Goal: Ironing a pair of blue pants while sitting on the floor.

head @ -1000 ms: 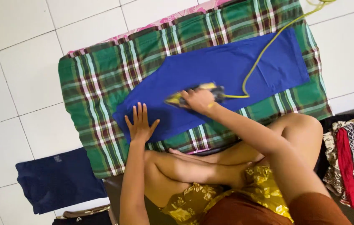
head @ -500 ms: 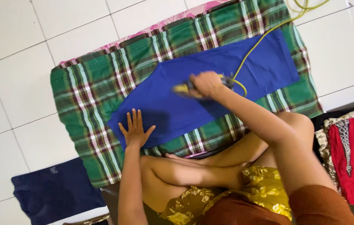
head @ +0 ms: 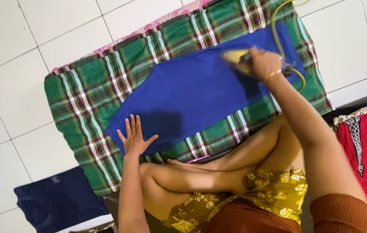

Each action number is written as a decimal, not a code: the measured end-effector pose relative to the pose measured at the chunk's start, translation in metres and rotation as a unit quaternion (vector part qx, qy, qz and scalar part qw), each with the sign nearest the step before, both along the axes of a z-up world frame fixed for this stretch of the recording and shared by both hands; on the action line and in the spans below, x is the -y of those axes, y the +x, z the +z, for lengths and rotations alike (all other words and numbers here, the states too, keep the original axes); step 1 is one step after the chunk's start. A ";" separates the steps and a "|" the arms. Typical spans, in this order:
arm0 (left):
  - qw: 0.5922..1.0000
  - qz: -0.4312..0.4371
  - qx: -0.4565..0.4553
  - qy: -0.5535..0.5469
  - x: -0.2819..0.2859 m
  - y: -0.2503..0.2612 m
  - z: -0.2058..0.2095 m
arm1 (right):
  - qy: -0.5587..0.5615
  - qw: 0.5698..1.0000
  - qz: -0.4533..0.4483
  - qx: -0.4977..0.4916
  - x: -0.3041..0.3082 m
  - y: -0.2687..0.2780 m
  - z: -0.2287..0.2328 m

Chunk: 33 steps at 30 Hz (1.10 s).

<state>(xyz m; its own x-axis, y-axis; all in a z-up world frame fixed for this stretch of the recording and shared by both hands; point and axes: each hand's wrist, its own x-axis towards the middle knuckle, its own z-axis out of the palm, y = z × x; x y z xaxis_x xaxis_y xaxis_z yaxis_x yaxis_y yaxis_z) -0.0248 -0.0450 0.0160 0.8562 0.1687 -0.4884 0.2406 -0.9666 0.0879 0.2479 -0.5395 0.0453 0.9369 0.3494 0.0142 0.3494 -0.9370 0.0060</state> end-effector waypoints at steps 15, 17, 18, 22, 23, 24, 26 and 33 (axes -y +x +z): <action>1.000 0.001 -0.013 0.005 0.007 0.004 0.003 | 0.013 0.968 0.221 -0.116 -0.068 -0.054 0.005; 1.000 0.001 -0.010 0.007 0.008 0.005 0.003 | 0.051 0.980 0.172 -0.090 -0.090 -0.040 -0.002; 1.000 0.004 -0.007 0.007 0.008 0.004 0.003 | 0.087 0.986 0.125 -0.066 -0.102 -0.034 -0.006; 1.000 0.008 -0.014 0.004 0.009 0.003 0.007 | 0.102 0.993 0.024 -0.053 -0.122 0.023 -0.013; 1.000 0.009 -0.015 0.002 0.009 0.005 0.008 | 0.107 0.991 -0.052 -0.061 -0.124 0.036 -0.014; 1.000 0.010 -0.015 -0.001 0.009 0.006 0.009 | 0.113 0.983 -0.129 -0.070 -0.126 0.048 -0.015; 1.000 0.010 -0.003 -0.002 0.006 0.005 0.011 | 0.114 0.983 -0.124 -0.077 -0.115 0.046 -0.011; 1.000 0.005 0.000 -0.005 0.006 0.004 0.005 | 0.064 0.986 -0.146 -0.049 0.031 0.003 -0.012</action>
<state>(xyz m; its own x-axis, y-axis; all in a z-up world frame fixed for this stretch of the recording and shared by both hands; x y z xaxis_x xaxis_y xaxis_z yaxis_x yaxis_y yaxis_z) -0.0206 -0.0514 0.0212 0.8542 0.1727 -0.4905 0.2511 -0.9630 0.0983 0.2510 -0.5707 0.0333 0.9962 0.0662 -0.0558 0.0579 -0.9886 -0.1391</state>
